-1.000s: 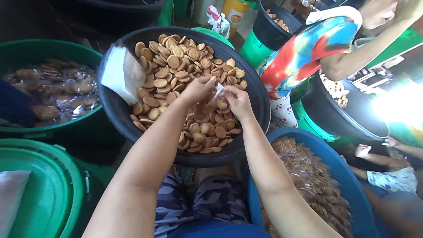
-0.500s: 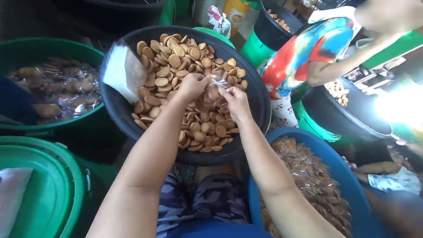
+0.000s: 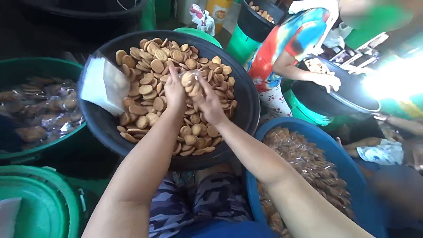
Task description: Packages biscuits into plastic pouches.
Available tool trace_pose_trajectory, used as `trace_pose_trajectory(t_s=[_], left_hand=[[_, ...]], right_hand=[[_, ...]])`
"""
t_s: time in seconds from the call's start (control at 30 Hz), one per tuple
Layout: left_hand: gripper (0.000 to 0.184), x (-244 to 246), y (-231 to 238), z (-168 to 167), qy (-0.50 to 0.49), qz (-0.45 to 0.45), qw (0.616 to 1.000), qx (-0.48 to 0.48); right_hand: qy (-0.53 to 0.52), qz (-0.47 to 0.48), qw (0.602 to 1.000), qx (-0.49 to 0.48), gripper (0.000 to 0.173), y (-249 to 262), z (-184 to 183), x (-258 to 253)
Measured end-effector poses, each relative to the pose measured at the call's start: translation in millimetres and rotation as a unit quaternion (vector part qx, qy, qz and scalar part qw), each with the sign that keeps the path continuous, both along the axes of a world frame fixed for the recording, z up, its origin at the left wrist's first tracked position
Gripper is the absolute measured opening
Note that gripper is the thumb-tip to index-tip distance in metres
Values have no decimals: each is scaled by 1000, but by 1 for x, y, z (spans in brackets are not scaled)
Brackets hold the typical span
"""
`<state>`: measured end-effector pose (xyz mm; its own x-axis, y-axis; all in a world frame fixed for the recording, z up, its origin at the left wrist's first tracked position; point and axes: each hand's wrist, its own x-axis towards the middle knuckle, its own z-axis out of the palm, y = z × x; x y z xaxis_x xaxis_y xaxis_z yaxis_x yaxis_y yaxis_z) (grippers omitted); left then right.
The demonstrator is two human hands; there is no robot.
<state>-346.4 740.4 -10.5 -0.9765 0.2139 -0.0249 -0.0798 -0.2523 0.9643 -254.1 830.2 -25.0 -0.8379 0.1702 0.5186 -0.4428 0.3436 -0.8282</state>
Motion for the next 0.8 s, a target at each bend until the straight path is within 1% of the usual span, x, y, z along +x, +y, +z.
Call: trace_pose_trajectory(t_s=[0.03,0.07,0.13,0.2,0.27,0.33,0.4,0.43,0.47,0.5,0.53,0.6,0.63,0.7,0.73,0.77,0.8], left_hand=[[63,3,2,-1,-19,2,1000,-7],[64,4,2,-3,-20,-8,999,-25],[66,9,0,-3,10,-47,996,-74],[67,8,-4,-2,43,-89,989,-106],[70,1,-9,-2,47,-104,988,-102],[70,-3,-13,1,33,-95,992,-75],[65,-3,-13,10,11,-70,997,-35],[63,-2,-14,15,6,-66,998,-21],[61,-1,-15,19,3,-64,998,-12],[59,2,-16,23,3,-66,998,-9],[59,3,-16,24,3,-71,997,-7],[62,4,-14,25,3,-80,997,-11],[63,4,-14,24,4,-87,996,-14],[65,5,-14,22,-1,-98,995,-32],[65,5,-14,20,-4,-104,994,-40],[64,4,-15,19,-7,-104,993,-45],[64,4,-16,18,-11,-104,993,-52]], right_hand=[[38,-25,998,41,66,-3,-3,-5],[63,-63,995,53,65,-5,-3,-7],[74,-111,991,27,57,-1,7,-2],[74,-126,989,-30,50,16,23,19],[77,-137,985,-74,48,46,30,58],[82,-172,978,-81,47,87,28,111],[94,-267,955,-84,49,129,22,169],[88,-328,936,-95,51,147,18,198],[62,-388,914,-104,53,162,14,225],[7,-433,894,-112,56,172,10,252],[-78,-459,877,-119,56,175,5,274],[-244,-463,836,-166,50,175,-12,296],[-295,-448,821,-195,44,173,-24,298],[-332,-419,812,-235,41,172,-46,292],[-342,-418,812,-222,42,172,-55,285],[-369,-430,806,-171,44,174,-62,279],[-403,-450,792,-91,47,177,-69,273]])
